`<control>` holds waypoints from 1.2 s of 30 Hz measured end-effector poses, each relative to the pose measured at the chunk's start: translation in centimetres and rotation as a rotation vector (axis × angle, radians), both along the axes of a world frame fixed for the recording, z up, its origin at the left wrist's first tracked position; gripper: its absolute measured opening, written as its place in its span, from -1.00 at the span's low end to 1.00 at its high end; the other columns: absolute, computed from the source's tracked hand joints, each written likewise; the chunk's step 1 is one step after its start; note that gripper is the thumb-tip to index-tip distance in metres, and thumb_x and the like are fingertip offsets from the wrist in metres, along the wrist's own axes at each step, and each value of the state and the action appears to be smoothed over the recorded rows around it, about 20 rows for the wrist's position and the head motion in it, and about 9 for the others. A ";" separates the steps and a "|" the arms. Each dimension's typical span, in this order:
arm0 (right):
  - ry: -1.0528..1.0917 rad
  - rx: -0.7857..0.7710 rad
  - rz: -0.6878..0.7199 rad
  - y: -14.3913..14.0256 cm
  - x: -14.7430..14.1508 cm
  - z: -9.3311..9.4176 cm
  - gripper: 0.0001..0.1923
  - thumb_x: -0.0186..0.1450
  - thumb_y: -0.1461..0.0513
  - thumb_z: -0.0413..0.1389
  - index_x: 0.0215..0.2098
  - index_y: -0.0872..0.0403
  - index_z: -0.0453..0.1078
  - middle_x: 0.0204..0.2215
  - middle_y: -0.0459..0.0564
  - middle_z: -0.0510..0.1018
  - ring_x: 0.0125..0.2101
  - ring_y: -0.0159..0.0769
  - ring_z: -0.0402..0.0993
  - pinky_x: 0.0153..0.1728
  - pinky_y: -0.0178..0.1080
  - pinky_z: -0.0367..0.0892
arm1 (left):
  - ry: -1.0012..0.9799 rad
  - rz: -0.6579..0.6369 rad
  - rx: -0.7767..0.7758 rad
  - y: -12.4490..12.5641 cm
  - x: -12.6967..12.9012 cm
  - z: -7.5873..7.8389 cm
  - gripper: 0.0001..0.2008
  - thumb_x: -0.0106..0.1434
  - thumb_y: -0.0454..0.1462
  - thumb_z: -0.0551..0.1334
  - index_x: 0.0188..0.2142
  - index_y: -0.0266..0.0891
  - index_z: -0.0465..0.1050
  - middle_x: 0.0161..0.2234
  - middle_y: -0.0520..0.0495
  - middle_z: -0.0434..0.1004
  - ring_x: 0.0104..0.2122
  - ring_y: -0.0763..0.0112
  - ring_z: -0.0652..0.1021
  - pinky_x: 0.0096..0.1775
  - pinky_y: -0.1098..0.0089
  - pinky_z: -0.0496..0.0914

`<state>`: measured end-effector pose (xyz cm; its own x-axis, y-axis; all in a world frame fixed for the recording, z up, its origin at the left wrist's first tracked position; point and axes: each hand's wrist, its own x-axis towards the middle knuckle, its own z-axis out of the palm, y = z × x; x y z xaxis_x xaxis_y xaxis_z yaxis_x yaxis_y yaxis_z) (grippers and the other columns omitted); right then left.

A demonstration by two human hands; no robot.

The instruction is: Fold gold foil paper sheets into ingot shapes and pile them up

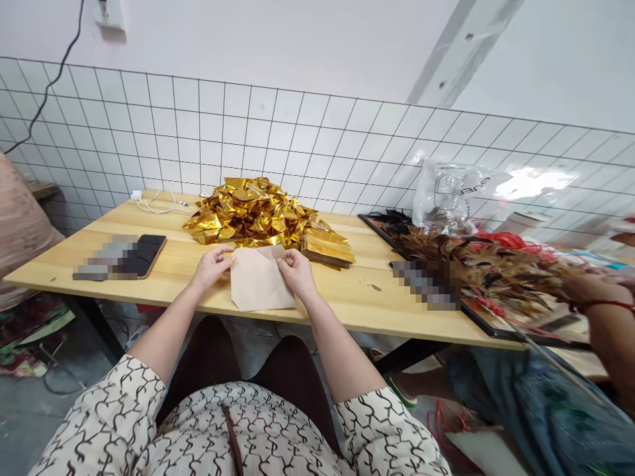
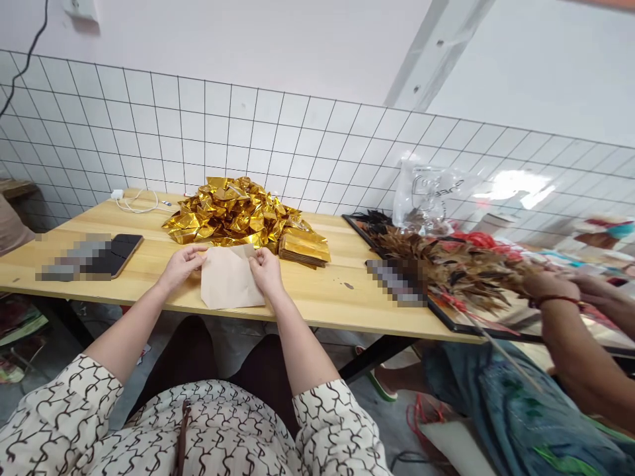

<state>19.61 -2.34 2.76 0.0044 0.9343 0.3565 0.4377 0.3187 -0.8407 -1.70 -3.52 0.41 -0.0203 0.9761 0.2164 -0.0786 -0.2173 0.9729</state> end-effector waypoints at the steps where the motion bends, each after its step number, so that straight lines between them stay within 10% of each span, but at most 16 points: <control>1: -0.065 0.003 -0.027 0.2 -0.2 -0.1 -0.93 0.09 0.20 0.03 -0.50 0.03 0.21 -0.65 -0.20 0.36 -0.59 -0.38 0.26 -0.51 -0.33 0.18 | -0.016 -0.010 -0.008 0.1 0.0 -0.1 -0.52 -0.10 -0.07 0.39 -0.24 -0.32 0.46 -0.64 0.11 0.42 -0.59 0.49 0.44 -0.43 0.45 0.37; 15: -0.890 -0.060 0.023 0.6 -4.4 2.0 -0.73 0.33 0.24 -0.05 -0.04 0.06 0.36 -0.17 0.09 0.59 -0.15 -0.15 0.49 -0.24 -0.26 0.26 | 0.026 -0.073 -0.022 0.1 0.0 0.0 -0.44 0.00 -0.25 0.30 0.03 -0.36 0.37 -0.59 0.11 0.45 -0.58 0.52 0.44 -0.44 0.48 0.36; 29: -0.895 0.026 0.213 0.8 -4.4 1.1 -0.71 0.31 0.23 0.03 -0.01 -0.01 0.41 -0.26 -0.02 0.62 -0.26 -0.24 0.51 -0.23 -0.30 0.24 | 0.684 0.254 0.190 1.1 0.3 -1.7 -0.67 0.01 -0.34 0.31 -0.17 -0.21 0.53 -0.18 -0.13 0.53 -0.14 0.20 0.50 -0.04 0.21 0.39; 36: -0.883 0.104 0.280 1.2 -4.8 1.1 -0.69 0.32 0.28 0.03 0.01 0.04 0.40 -0.26 0.03 0.61 -0.24 -0.26 0.49 -0.15 -0.24 0.24 | 0.813 0.212 0.109 0.9 0.5 -1.1 -0.76 0.06 -0.32 0.30 -0.22 -0.23 0.55 -0.41 -0.04 0.56 -0.34 0.28 0.52 -0.25 0.33 0.39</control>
